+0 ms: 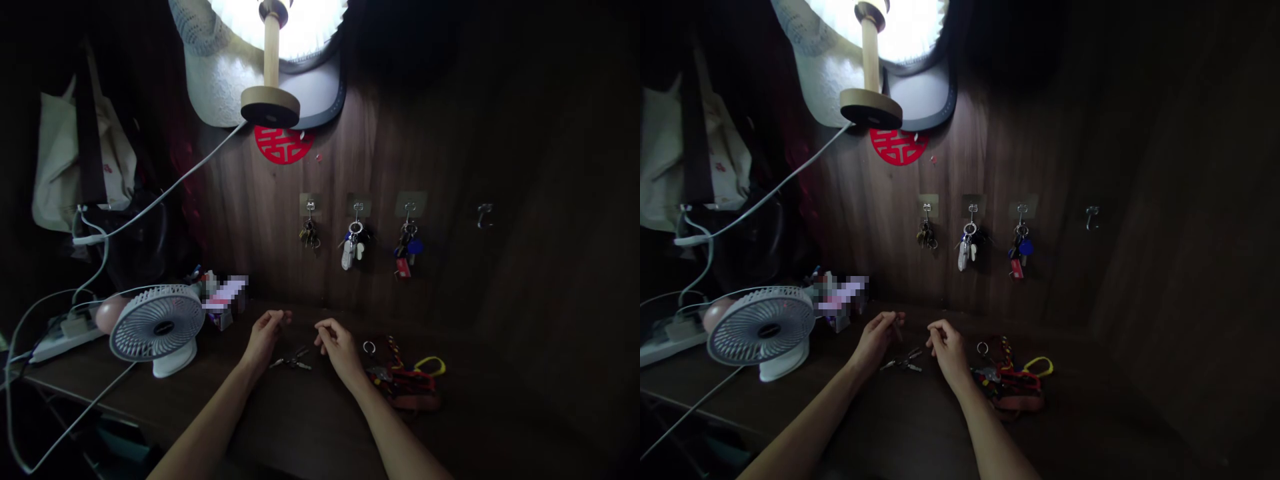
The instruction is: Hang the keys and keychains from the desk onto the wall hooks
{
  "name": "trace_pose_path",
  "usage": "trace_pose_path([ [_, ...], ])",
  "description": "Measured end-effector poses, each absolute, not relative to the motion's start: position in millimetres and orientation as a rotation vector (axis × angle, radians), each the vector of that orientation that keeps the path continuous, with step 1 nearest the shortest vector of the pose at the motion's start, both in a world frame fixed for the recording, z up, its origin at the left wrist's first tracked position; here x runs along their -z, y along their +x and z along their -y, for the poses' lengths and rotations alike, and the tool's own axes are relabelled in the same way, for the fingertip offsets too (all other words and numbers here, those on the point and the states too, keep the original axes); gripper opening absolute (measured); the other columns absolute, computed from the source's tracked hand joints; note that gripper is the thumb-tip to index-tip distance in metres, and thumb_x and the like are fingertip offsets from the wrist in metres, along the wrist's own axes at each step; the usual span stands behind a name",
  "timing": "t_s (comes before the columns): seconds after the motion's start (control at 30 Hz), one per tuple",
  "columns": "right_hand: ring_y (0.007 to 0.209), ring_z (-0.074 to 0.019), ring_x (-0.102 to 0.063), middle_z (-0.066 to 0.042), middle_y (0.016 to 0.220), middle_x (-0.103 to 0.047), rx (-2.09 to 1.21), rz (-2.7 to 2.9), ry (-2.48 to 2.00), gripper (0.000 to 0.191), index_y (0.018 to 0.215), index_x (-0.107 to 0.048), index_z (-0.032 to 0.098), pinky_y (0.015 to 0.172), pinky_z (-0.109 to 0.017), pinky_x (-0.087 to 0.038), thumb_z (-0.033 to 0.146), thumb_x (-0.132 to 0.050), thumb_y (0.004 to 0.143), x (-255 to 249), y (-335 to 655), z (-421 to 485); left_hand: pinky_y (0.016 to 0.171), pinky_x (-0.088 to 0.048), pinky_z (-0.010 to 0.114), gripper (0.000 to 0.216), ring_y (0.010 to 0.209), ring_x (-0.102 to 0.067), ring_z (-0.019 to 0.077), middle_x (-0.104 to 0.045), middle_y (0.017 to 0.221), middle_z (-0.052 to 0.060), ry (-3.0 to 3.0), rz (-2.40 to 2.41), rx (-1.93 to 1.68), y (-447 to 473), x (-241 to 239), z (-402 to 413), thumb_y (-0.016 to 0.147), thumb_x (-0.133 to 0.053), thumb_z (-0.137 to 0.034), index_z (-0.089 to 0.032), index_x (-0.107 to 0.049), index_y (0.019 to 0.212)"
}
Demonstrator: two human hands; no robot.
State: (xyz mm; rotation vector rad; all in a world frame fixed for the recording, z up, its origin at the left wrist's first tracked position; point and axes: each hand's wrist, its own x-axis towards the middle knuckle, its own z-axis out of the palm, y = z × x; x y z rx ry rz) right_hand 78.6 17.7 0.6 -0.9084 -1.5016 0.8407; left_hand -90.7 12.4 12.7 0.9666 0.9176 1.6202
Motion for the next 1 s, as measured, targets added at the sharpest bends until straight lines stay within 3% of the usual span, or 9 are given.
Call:
trace_pose_path([
  [0.3, 0.039, -0.0107, -0.047, 0.003, 0.051, -0.056, -0.810, 1.501, -0.901, 0.025, 0.077, -0.057, 0.020, 0.040, -0.021, -0.036, 0.044, -0.049, 0.079, 2.8, 81.4, -20.8, 0.048, -0.034, 0.017, 0.036, 0.055, -0.051, 0.0053, -0.068, 0.087, 0.004, 1.117, -0.981, -1.652, -99.0, -45.1, -27.2, 0.059, -0.075, -0.040, -0.014, -0.065, 0.080],
  [0.47, 0.041, -0.0118, -0.050, 0.002, 0.051, -0.056, -0.773, 1.507, -0.924, 0.026, 0.077, -0.058, 0.019, 0.040, -0.021, -0.037, 0.044, -0.048, 0.079, 2.8, 83.0, -20.4, 0.048, -0.034, 0.017, 0.039, 0.057, -0.053, 0.0069, -0.068, 0.079, 0.003, 1.186, -0.996, -1.694, -98.5, -68.1, -38.2, 0.057, -0.076, -0.038, -0.014, -0.066, 0.086],
  [0.7, 0.040, -0.0098, -0.047, 0.003, 0.051, -0.056, -0.807, 1.490, -0.925, 0.023, 0.077, -0.057, 0.018, 0.041, -0.020, -0.036, 0.039, -0.047, 0.078, 5.6, 82.1, -24.7, 0.062, -0.045, 0.021, 0.038, 0.078, -0.064, 0.0146, -0.070, 0.087, 0.005, 1.237, -0.983, -1.859, -95.4, -108.9, -64.9, 0.056, -0.076, -0.034, -0.015, -0.062, 0.085],
  [1.0, 0.039, -0.0085, -0.046, 0.003, 0.051, -0.055, -0.832, 1.410, -0.949, 0.021, 0.076, -0.057, 0.018, 0.039, -0.018, -0.036, 0.037, -0.048, 0.076, 4.9, 80.1, -24.9, 0.076, -0.049, 0.028, 0.029, 0.080, -0.064, 0.0155, -0.070, 0.084, 0.005, 1.542, -1.073, -1.974, -84.6, -159.0, -103.6, 0.065, -0.069, -0.026, -0.015, -0.065, 0.091],
])
